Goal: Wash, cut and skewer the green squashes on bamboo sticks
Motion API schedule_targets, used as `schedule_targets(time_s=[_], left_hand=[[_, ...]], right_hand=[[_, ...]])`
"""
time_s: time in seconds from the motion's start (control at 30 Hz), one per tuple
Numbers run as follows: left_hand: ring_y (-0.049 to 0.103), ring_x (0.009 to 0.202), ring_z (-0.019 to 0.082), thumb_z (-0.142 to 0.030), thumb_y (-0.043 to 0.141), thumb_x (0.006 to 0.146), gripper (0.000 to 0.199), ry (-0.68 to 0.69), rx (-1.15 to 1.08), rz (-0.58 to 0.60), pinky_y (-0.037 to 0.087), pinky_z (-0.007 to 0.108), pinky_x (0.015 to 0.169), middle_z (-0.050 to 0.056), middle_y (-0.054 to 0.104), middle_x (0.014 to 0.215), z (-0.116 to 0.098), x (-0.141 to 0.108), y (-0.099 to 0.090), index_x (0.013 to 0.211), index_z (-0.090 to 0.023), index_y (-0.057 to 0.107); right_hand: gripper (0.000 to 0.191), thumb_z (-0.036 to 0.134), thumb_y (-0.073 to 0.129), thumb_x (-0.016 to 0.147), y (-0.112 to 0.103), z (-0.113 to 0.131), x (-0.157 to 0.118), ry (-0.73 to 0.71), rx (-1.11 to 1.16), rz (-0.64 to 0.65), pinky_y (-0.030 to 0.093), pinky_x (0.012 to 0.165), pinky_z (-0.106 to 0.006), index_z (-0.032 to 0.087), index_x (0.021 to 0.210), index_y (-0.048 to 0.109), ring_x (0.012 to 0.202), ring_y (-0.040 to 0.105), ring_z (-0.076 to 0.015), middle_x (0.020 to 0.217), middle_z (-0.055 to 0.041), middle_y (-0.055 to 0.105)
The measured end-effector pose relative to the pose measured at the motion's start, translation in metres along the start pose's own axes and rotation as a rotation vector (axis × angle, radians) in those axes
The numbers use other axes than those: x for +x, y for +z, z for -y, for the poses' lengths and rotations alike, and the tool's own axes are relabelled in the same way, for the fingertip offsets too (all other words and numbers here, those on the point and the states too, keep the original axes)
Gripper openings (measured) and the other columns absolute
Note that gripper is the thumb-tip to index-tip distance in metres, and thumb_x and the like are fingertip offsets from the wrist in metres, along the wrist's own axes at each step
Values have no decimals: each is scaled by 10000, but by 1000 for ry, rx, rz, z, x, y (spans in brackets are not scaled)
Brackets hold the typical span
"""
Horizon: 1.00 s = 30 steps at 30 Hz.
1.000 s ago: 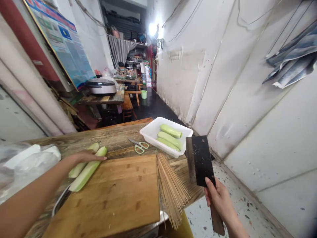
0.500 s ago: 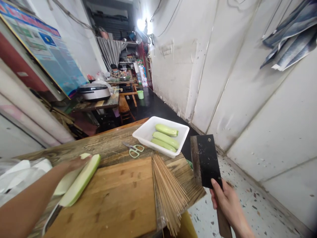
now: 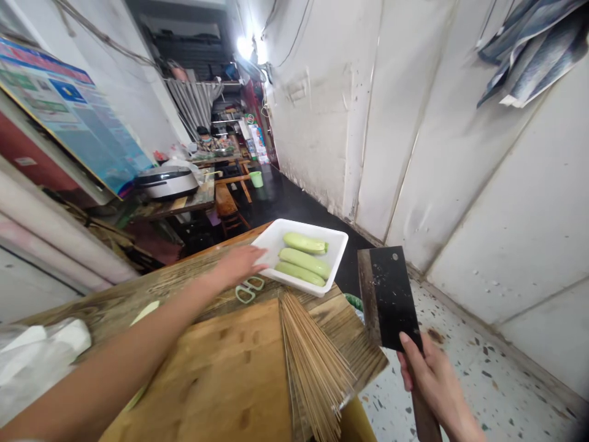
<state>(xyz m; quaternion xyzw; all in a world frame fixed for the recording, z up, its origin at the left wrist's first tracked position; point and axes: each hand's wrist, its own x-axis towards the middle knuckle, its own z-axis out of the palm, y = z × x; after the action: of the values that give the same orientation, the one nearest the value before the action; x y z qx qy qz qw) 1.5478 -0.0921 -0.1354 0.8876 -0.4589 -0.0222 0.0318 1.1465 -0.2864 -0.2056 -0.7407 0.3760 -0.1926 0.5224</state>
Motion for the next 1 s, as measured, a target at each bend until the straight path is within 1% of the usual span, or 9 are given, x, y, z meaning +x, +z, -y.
schedule_targets(time_s=[0.03,0.1,0.2,0.3,0.47,0.53,0.7,0.9,1.0], left_hand=[[445,1258,244,-597,436,838,597,138,-12,78,280,325,1069,89,529,1362,-22,20,3,1297,-224,517],[389,1317,230,-555,360,894,589,299,-27,207,249,308,1089,85,448,1440,-62,55,11,1357,-205,462],[421,1300,260,-564,435,858,603,377,-10,368,298,340,1062,94,459,1432,-104,96,26,1347,-214,477],[518,1195,294,-561,594,749,634,385,19,479,374,369,996,128,540,1349,-122,125,37,1271,-202,557],[549,1130,316,-565,760,515,785,318,37,579,398,379,965,126,568,1313,-125,156,45,1200,-212,613],[543,1126,325,-586,765,476,837,286,37,596,395,369,962,130,565,1314,-123,161,49,1197,-187,617],[501,1180,331,-750,647,517,990,262,18,566,379,372,975,156,504,1373,-118,162,59,1298,-153,530],[577,1072,317,-809,590,525,914,341,3,495,435,393,891,134,599,1247,-114,157,61,1213,-207,595],[573,1073,328,-820,561,551,900,379,4,440,426,406,891,134,612,1221,-109,152,58,1209,-207,591]], right_hand=[[456,625,403,875,1,-1,0,-2,-3,-1,390,460,-240,219,671,443,411,474,-122,415,49,487],[470,636,401,870,1,-3,1,3,-8,-2,388,451,-239,216,664,449,405,471,-121,409,43,486],[483,642,402,866,0,-5,1,14,-17,-13,400,460,-238,219,636,436,411,472,-122,400,40,476],[471,632,418,864,-4,-5,3,22,-8,-53,407,466,-235,221,635,437,418,472,-121,403,50,453],[466,637,429,851,-8,-4,7,53,8,-83,398,456,-233,220,646,447,408,460,-117,417,55,450],[462,631,421,859,-10,-3,7,60,4,-103,398,466,-233,223,644,440,418,460,-118,414,56,445],[473,624,400,873,-13,-1,6,54,6,-125,385,482,-242,229,614,416,422,443,-122,392,55,424],[463,619,413,868,-13,-3,8,53,-4,-169,387,483,-245,229,618,425,387,435,-122,355,60,420],[459,619,414,867,-10,-5,10,58,20,-170,385,466,-244,231,623,427,376,426,-118,359,65,419]])
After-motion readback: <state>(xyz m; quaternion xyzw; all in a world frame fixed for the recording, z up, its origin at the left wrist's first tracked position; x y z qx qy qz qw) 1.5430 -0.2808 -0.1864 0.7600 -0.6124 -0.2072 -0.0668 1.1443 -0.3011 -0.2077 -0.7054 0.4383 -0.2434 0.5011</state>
